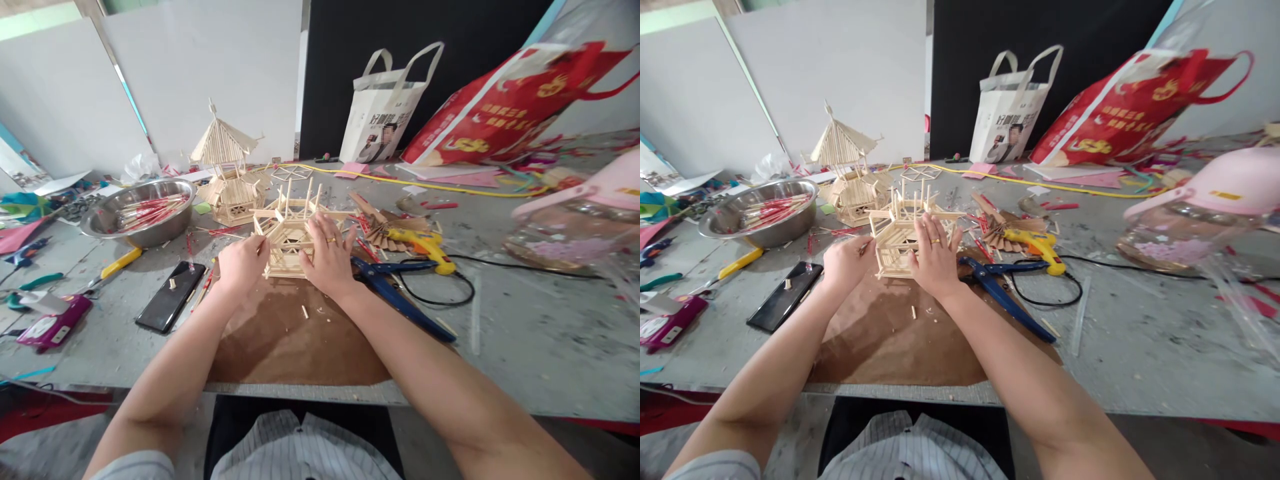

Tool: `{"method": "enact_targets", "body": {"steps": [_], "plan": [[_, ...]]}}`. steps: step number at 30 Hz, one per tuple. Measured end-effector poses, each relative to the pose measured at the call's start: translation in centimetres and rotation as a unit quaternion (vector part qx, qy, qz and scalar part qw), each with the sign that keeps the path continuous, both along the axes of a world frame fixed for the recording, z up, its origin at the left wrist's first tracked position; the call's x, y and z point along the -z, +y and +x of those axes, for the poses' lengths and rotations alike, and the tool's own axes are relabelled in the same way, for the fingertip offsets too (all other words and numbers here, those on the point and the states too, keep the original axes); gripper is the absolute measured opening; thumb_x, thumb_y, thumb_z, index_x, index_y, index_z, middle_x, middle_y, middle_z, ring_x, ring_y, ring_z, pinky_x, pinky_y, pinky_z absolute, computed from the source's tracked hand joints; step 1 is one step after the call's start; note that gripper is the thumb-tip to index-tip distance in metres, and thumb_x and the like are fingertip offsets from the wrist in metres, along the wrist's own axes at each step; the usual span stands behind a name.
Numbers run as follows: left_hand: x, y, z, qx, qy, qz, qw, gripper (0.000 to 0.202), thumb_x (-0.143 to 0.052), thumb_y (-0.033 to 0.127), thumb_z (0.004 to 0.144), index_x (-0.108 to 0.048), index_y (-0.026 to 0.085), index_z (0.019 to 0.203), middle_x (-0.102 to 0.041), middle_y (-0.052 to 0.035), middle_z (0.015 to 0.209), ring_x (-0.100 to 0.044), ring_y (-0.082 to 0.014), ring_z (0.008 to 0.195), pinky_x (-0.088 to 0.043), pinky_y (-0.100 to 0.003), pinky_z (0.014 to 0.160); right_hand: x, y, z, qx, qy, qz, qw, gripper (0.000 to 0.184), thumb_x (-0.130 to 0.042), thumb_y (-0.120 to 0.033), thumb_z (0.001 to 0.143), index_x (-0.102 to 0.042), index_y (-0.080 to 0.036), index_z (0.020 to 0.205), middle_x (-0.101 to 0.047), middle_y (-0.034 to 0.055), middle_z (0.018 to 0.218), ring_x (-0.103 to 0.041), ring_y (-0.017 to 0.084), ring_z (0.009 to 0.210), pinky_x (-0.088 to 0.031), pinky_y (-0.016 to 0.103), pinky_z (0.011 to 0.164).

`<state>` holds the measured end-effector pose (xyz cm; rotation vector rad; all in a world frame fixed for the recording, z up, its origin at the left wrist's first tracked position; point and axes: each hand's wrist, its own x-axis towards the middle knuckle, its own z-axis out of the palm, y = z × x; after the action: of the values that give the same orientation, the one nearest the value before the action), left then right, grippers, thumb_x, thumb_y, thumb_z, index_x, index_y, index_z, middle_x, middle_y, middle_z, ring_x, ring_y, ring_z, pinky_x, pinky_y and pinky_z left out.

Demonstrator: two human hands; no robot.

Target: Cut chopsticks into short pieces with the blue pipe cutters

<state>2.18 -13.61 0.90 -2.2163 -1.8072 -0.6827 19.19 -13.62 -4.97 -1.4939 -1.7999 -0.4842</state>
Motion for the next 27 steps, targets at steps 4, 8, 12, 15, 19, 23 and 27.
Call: {"method": "enact_targets", "body": {"steps": [4,8,12,15,19,23,27], "plan": [[-0.3,-0.1,0.0,-0.005,0.001,-0.009,1.000,0.036,-0.035,0.038,0.083,-0.068,0.027,0.093,-0.070,-0.0036,0.081,-0.062,-0.0165,0.076,-0.036,-0.024,0.062,-0.1,-0.1,0.0,0.002,-0.001,-0.004,1.000,0.060,-0.041,-0.028,0.077,-0.030,-0.012,0.133,-0.033,0.0171,0.137,-0.024,0.028,0.129,-0.004,0.059,0.101],[-0.4,-0.1,-0.1,-0.006,0.004,-0.014,1.000,0.038,-0.034,0.039,0.083,-0.069,0.027,0.090,-0.070,-0.0039,0.076,-0.061,-0.0165,0.072,-0.035,-0.024,0.060,-0.2,-0.2,-0.1,0.006,-0.003,-0.002,1.000,0.057,-0.041,-0.028,0.077,-0.033,-0.012,0.132,-0.035,0.0168,0.137,-0.026,0.028,0.128,-0.002,0.058,0.101],[-0.5,0.0,-0.1,-0.005,0.002,-0.011,1.000,0.039,-0.033,0.042,0.083,-0.069,0.026,0.089,-0.069,-0.0041,0.074,-0.061,-0.0171,0.070,-0.034,-0.024,0.059,-0.2,-0.1,-0.1,0.007,0.003,0.000,1.000,0.058,-0.041,-0.027,0.077,-0.032,-0.010,0.132,-0.035,0.0171,0.137,-0.026,0.027,0.128,-0.002,0.057,0.102],[-0.5,0.0,-0.1,-0.009,0.006,-0.014,1.000,0.039,-0.033,0.042,0.082,-0.069,0.026,0.088,-0.069,-0.0041,0.074,-0.061,-0.0174,0.071,-0.034,-0.025,0.059,-0.3,0.0,0.1,0.007,0.008,0.003,1.000,0.061,-0.041,-0.027,0.077,-0.029,-0.009,0.133,-0.035,0.0175,0.137,-0.027,0.027,0.128,-0.003,0.057,0.102],[-0.6,0.0,-0.1,-0.009,0.013,-0.020,1.000,0.040,-0.032,0.042,0.083,-0.068,0.025,0.090,-0.069,-0.0048,0.075,-0.061,-0.0181,0.072,-0.035,-0.025,0.060,-1.0,-1.0,-0.5,-0.016,-0.022,0.032,0.999,0.055,-0.038,-0.026,0.079,-0.033,-0.013,0.132,-0.036,0.0148,0.137,-0.021,0.027,0.131,0.000,0.059,0.101],[-0.6,-0.1,-0.1,0.005,0.018,-0.018,1.000,0.040,-0.031,0.042,0.084,-0.067,0.025,0.088,-0.069,-0.0054,0.077,-0.061,-0.0180,0.073,-0.035,-0.025,0.061,-2.0,-2.9,-2.5,-0.094,-0.070,0.050,0.992,0.051,-0.035,-0.024,0.081,-0.035,-0.011,0.131,-0.034,0.0135,0.139,-0.010,0.023,0.134,-0.007,0.050,0.106],[-0.7,-0.2,-0.1,0.005,0.026,-0.020,0.999,0.040,-0.031,0.041,0.084,-0.067,0.023,0.083,-0.069,-0.0057,0.076,-0.061,-0.0176,0.071,-0.034,-0.025,0.060,-1.7,-3.0,-4.0,-0.109,-0.068,-0.014,0.992,0.058,-0.039,-0.023,0.079,-0.030,-0.001,0.132,-0.026,0.0191,0.141,-0.009,0.026,0.134,-0.015,0.044,0.106]]}}
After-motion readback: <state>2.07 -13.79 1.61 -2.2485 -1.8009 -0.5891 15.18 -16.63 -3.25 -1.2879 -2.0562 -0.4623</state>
